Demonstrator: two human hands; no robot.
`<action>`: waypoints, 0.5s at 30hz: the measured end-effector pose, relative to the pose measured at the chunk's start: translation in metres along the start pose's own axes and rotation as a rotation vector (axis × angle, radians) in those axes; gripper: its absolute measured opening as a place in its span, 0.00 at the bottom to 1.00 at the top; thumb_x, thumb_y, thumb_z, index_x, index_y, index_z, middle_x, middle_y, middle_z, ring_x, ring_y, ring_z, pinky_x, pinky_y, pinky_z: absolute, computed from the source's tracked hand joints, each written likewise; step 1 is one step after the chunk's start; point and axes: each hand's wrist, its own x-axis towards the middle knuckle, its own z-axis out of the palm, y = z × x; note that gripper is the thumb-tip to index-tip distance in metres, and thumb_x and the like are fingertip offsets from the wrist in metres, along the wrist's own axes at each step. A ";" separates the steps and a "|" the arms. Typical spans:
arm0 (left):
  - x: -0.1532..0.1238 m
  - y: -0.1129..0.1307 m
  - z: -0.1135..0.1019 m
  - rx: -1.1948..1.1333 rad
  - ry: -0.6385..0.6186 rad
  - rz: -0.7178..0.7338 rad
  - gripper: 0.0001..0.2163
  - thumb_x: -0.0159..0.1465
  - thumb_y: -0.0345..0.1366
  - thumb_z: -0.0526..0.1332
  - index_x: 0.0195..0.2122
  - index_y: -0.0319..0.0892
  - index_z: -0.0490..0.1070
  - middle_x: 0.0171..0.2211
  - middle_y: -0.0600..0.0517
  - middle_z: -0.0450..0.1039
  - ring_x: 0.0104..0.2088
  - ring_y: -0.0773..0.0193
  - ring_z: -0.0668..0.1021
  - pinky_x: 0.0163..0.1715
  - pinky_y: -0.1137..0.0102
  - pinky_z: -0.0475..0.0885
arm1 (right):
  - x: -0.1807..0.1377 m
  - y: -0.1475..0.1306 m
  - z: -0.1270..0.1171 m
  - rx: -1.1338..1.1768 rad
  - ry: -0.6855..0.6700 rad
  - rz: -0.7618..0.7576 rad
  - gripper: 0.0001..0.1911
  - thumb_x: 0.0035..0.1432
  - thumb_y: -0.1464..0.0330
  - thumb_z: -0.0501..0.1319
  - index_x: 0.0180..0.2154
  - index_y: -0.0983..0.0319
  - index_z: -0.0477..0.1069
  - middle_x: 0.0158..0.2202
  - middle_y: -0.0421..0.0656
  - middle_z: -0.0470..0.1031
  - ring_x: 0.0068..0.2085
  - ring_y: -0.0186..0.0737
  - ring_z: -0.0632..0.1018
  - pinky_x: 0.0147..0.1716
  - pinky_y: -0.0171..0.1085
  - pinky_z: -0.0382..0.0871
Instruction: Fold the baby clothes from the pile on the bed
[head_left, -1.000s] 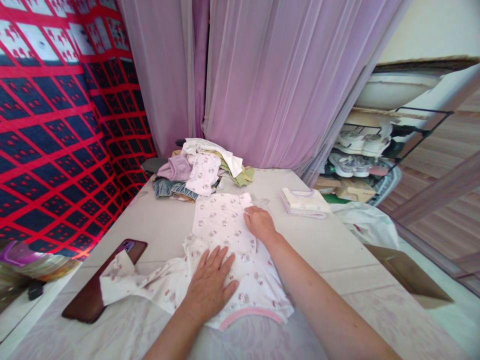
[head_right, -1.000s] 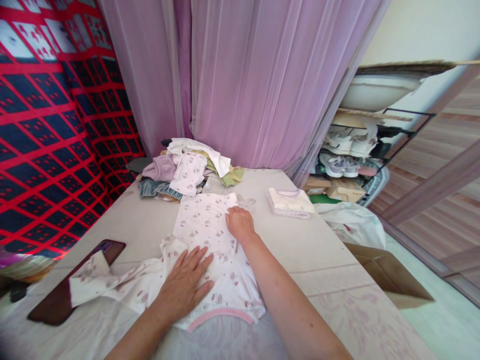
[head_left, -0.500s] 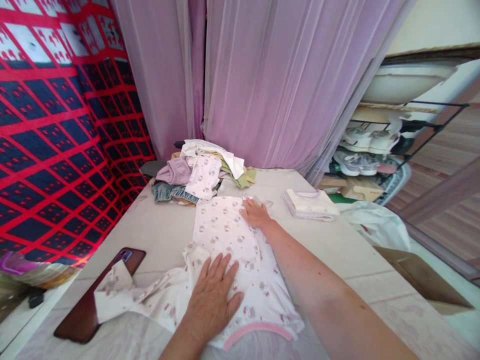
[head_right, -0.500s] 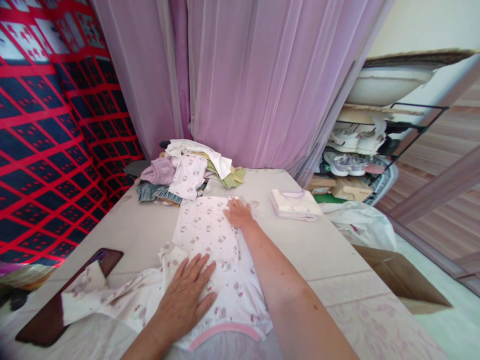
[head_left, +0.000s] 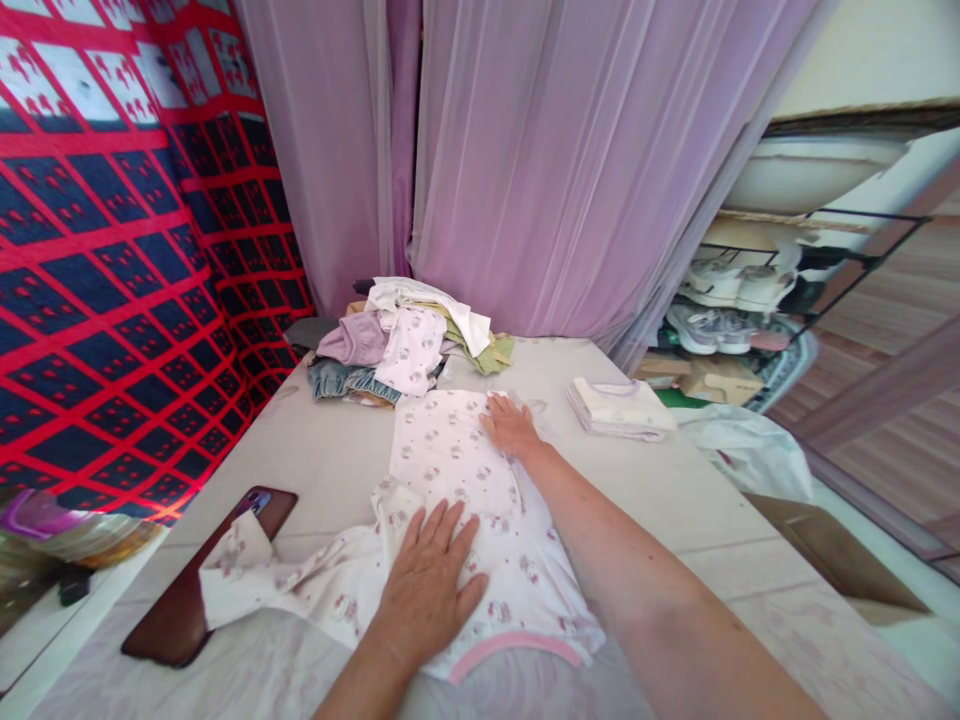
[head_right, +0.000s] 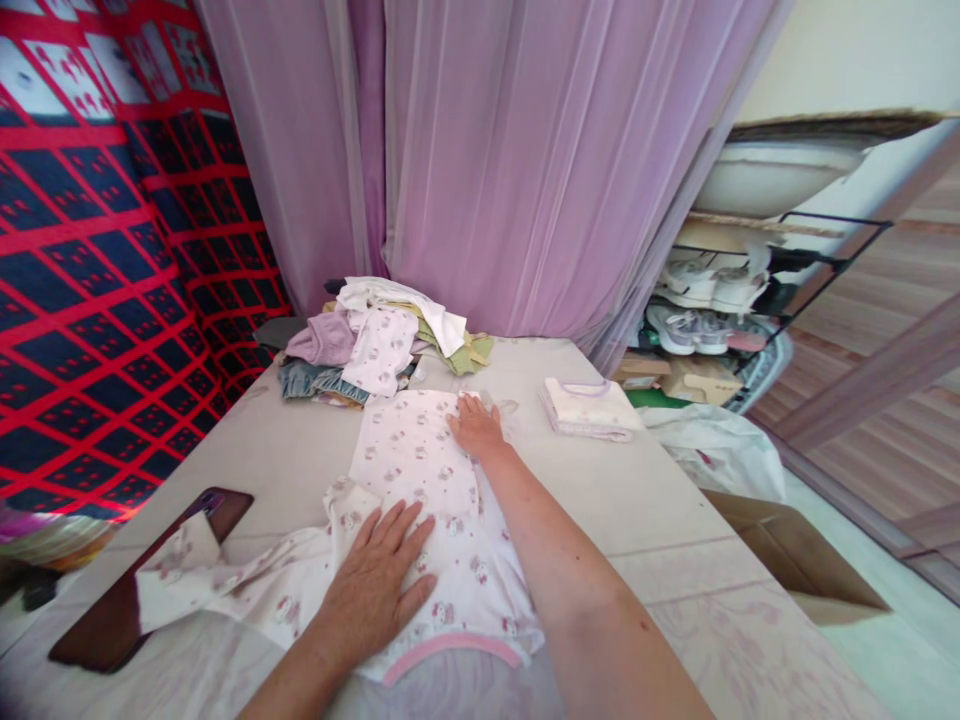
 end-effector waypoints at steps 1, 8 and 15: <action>0.000 0.001 -0.001 -0.003 -0.012 -0.004 0.26 0.66 0.51 0.49 0.63 0.47 0.58 0.64 0.46 0.57 0.64 0.52 0.58 0.62 0.51 0.52 | -0.008 -0.001 0.002 -0.006 0.011 -0.002 0.32 0.66 0.55 0.35 0.66 0.62 0.44 0.69 0.45 0.40 0.68 0.43 0.45 0.63 0.54 0.38; 0.005 0.003 -0.007 -0.018 -0.079 -0.022 0.26 0.66 0.51 0.49 0.63 0.46 0.58 0.64 0.45 0.56 0.64 0.52 0.57 0.62 0.51 0.50 | -0.045 -0.005 0.012 -0.033 0.023 0.014 0.33 0.66 0.54 0.35 0.66 0.63 0.43 0.69 0.46 0.41 0.68 0.44 0.45 0.63 0.55 0.37; 0.005 0.003 -0.005 -0.028 -0.064 -0.029 0.26 0.66 0.52 0.49 0.62 0.46 0.59 0.64 0.45 0.57 0.64 0.52 0.58 0.62 0.52 0.49 | -0.082 -0.006 0.015 -0.014 0.079 -0.010 0.33 0.66 0.55 0.36 0.67 0.64 0.43 0.69 0.46 0.40 0.68 0.45 0.45 0.63 0.55 0.36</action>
